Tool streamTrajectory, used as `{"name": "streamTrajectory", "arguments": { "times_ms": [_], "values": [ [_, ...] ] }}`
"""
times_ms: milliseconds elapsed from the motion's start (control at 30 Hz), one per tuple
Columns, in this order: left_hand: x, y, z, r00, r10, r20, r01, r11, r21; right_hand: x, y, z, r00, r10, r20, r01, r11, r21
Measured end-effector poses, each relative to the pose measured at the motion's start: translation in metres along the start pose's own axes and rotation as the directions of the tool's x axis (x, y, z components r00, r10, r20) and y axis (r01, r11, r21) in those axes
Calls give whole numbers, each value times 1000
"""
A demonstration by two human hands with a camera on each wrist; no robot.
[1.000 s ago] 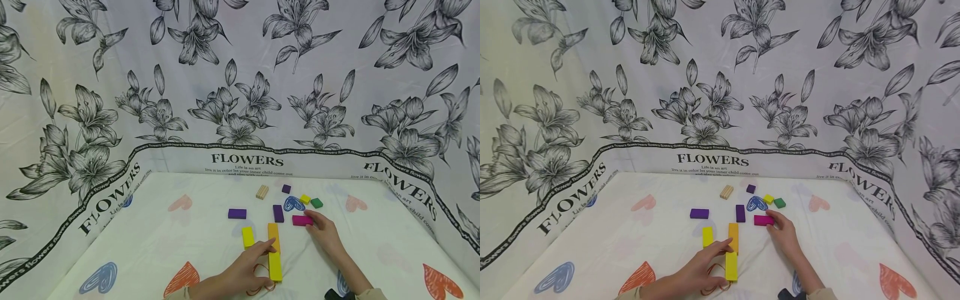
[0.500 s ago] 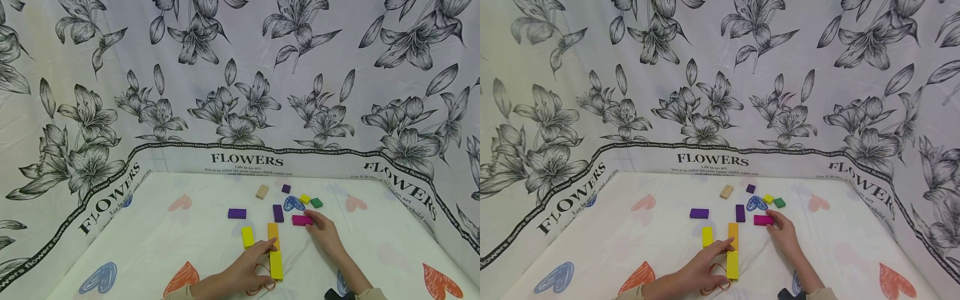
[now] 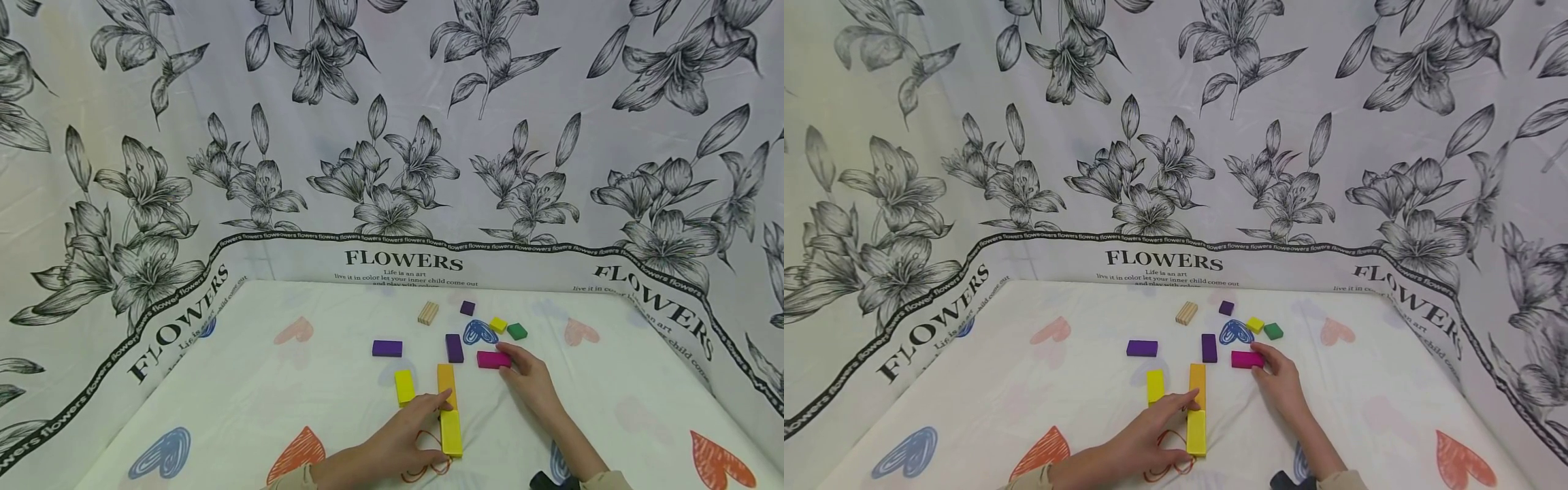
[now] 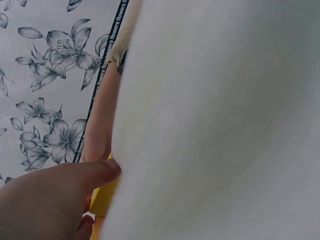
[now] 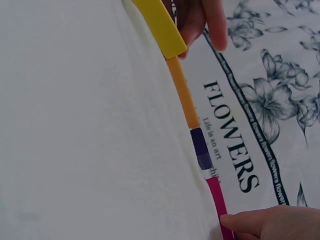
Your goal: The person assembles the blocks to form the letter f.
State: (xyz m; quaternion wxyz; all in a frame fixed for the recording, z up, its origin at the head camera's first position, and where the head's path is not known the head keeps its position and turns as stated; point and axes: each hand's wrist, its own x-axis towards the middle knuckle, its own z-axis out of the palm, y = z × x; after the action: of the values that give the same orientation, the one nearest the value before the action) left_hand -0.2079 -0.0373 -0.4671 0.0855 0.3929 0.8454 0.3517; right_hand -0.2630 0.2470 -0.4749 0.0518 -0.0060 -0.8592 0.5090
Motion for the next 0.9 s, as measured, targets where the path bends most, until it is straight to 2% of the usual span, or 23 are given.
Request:
{"name": "streamTrajectory", "arguments": {
  "times_ms": [133, 367, 633, 767, 900],
  "values": [
    [0, -1, 0, 1000, 1, 2, -1, 1000, 1, 0, 0, 0, 1000, 6, -1, -6, 1000, -4],
    [1, 0, 0, 999, -31, 15, 32, 999, -18, -1, 0, 0, 1000, 12, 1, -12, 1000, -4],
    [0, -1, 0, 1000, -10, 15, 10, 1000, -9, -1, -1, 0, 1000, 19, 1, -19, 1000, -5],
    [1, -1, 1, 999, -42, 18, 42, 999, -33, -1, -1, 1, 1000, 22, 2, -22, 1000, -5],
    [4, 0, 2, 997, -73, 19, 74, 993, -92, -1, 0, 1, 1000, 23, 0, -23, 1000, -5]
  ]
}}
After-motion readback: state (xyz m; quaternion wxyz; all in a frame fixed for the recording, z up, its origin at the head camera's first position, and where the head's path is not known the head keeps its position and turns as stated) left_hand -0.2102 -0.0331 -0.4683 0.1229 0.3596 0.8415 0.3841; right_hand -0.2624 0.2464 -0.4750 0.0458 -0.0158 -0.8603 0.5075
